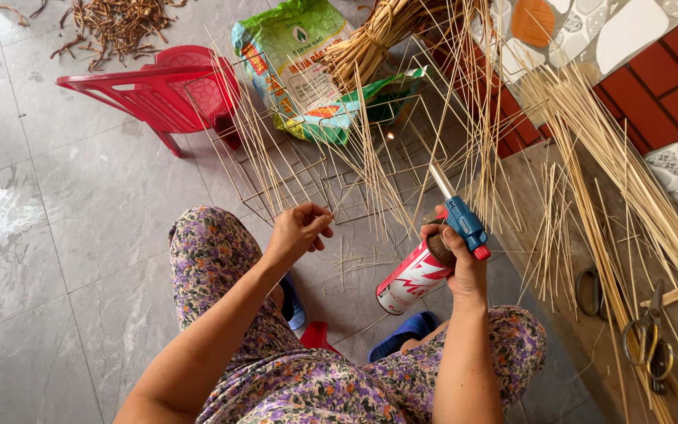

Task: The person sits on the floor and uses a handheld blowtorch to heat thin wooden sticks one by one. They hold each stick in their left hand and apply the flame from the blowtorch in their right hand, then place the heated stick into a wire rack. The process is repeated continuously throughout the clip.

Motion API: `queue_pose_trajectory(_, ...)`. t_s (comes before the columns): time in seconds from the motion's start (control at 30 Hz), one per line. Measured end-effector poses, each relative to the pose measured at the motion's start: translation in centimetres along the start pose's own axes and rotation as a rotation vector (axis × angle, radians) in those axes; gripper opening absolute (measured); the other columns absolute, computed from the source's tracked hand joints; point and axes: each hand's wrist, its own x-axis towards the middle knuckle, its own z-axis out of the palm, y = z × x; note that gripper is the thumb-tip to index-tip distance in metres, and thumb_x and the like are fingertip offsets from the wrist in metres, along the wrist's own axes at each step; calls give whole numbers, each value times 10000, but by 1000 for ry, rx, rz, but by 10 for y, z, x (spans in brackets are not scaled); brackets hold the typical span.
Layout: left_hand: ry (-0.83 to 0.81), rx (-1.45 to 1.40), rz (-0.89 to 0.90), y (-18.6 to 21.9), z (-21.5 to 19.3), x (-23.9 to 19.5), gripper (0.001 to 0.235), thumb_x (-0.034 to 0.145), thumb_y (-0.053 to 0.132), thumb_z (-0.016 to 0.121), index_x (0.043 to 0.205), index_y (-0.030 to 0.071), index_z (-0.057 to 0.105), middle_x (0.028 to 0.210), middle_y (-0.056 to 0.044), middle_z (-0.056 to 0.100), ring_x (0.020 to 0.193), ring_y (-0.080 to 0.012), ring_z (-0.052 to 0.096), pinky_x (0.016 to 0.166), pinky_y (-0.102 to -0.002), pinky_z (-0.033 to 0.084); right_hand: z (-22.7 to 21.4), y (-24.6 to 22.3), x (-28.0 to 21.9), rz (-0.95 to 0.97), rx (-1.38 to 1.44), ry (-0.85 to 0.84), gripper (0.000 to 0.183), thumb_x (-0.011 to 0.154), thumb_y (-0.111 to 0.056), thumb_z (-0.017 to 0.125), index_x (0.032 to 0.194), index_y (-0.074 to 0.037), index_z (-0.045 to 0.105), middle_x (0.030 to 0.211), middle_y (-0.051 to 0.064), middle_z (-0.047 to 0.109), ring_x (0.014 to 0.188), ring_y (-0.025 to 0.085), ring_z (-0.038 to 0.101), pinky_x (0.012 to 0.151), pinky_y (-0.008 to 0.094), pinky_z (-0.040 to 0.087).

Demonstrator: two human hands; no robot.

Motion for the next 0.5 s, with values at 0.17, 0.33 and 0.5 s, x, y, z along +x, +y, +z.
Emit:
queue_pose_trajectory(0.17, 35, 14, -23, -4, -2, 4, 239, 972, 256, 667, 1023, 29, 724, 811, -31, 746, 575, -89, 671, 495, -254, 539, 2, -1, 1, 10, -1, -1, 697, 839, -358, 813, 1346, 59, 580, 969, 151, 753, 912, 198, 729, 872, 314, 581)
queue_pose_trajectory(0.33, 34, 98, 22, -6, 0, 2, 216, 965, 243, 683, 1026, 43, 741, 784, -28, 716, 587, -80, 662, 497, -255, 538, 8, -1, 0, 15, -13, -25, 725, 821, -374, 828, 1348, 63, 590, 966, 147, 752, 914, 195, 725, 872, 317, 575)
queue_pose_trajectory(0.5, -42, 269, 64, -4, 7, -5, 209, 952, 254, 695, 1050, 84, 767, 738, -26, 724, 593, -73, 673, 492, -257, 537, 10, 1, 1, 14, -5, -74, 702, 816, -368, 820, 1341, 45, 603, 954, 132, 758, 914, 184, 725, 862, 315, 572)
